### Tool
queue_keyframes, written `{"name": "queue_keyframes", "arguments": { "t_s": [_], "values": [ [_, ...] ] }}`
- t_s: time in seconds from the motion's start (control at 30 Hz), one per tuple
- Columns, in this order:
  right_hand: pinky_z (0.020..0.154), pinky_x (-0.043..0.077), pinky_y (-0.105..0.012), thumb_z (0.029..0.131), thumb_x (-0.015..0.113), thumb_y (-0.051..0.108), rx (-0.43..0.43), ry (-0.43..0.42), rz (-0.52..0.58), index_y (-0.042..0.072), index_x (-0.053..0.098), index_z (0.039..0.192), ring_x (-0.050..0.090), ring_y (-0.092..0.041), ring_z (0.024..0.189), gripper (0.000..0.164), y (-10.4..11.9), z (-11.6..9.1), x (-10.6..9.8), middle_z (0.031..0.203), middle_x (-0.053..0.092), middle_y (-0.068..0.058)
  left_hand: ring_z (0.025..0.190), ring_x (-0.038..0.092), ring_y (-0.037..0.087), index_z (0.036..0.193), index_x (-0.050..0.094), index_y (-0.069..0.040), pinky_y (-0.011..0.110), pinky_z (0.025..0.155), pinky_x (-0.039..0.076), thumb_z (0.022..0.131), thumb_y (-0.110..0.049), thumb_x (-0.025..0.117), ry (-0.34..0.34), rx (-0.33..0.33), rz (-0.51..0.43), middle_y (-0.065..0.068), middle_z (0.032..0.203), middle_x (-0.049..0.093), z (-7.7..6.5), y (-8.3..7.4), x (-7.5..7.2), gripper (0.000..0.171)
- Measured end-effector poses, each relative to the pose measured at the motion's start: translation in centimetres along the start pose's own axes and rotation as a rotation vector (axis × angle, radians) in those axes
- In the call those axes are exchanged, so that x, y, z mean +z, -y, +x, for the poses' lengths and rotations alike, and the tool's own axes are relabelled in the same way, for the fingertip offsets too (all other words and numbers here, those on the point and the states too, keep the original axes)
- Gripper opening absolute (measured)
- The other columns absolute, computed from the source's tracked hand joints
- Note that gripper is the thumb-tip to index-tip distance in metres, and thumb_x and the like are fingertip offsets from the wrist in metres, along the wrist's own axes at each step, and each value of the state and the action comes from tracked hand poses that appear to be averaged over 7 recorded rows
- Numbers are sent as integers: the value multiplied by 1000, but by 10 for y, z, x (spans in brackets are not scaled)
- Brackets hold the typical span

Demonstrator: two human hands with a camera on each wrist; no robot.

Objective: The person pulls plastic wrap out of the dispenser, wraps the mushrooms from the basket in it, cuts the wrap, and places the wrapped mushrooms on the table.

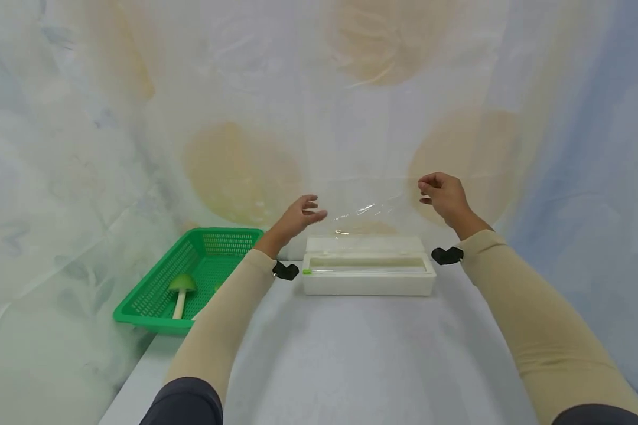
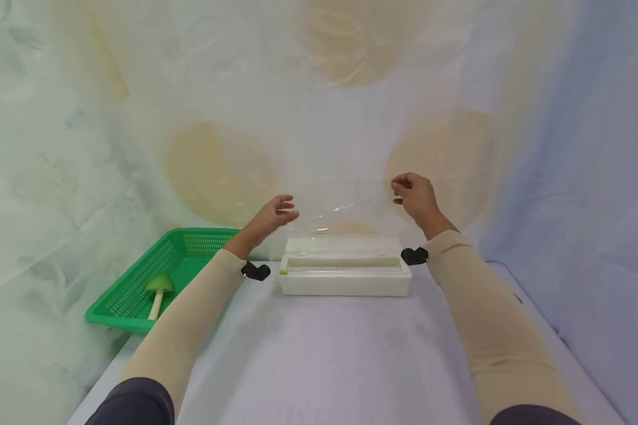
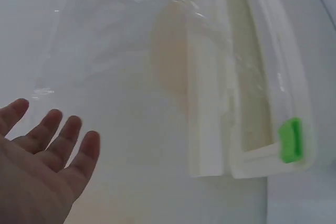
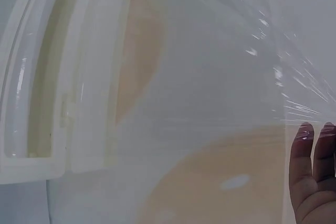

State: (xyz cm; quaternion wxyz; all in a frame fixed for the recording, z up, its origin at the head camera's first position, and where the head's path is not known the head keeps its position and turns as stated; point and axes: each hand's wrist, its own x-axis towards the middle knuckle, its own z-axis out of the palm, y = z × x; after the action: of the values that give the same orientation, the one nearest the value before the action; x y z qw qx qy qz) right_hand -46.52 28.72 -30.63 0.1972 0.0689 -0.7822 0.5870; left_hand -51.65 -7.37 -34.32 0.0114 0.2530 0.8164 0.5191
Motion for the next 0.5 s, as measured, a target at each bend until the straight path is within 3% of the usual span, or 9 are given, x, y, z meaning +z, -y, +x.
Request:
{"name": "queue_keyframes", "arguments": {
  "t_s": [0.1,0.17,0.33,0.5],
  "values": [
    [79,53,-26,100,56,16,3,9,-1,-9,52,120,52,-30,99,32,-1,-1,3,109,53,-19,127,48,30,151,28,-8,46,100,42,85,-36,76,106,-55,71,18,144,44,-5,17,14,87],
    [79,53,-26,100,56,16,16,16,0,-9,51,121,52,-30,100,33,-3,-3,6,109,53,-18,122,53,31,149,32,-5,44,97,45,85,-31,77,120,-106,37,17,136,52,-8,26,19,82],
    [79,53,-26,100,56,15,25,14,-7,-9,52,121,52,-30,100,33,-5,-6,7,110,53,-19,107,59,42,123,57,6,42,89,51,92,-13,70,-15,-132,-202,25,115,61,-13,35,13,39],
    [80,53,-27,100,55,15,17,-2,-30,-9,52,121,52,-27,98,32,-5,-5,-1,114,52,-21,105,59,44,103,65,3,38,85,53,93,-8,67,-78,-98,-278,33,118,57,-12,29,1,15]
  ]
}}
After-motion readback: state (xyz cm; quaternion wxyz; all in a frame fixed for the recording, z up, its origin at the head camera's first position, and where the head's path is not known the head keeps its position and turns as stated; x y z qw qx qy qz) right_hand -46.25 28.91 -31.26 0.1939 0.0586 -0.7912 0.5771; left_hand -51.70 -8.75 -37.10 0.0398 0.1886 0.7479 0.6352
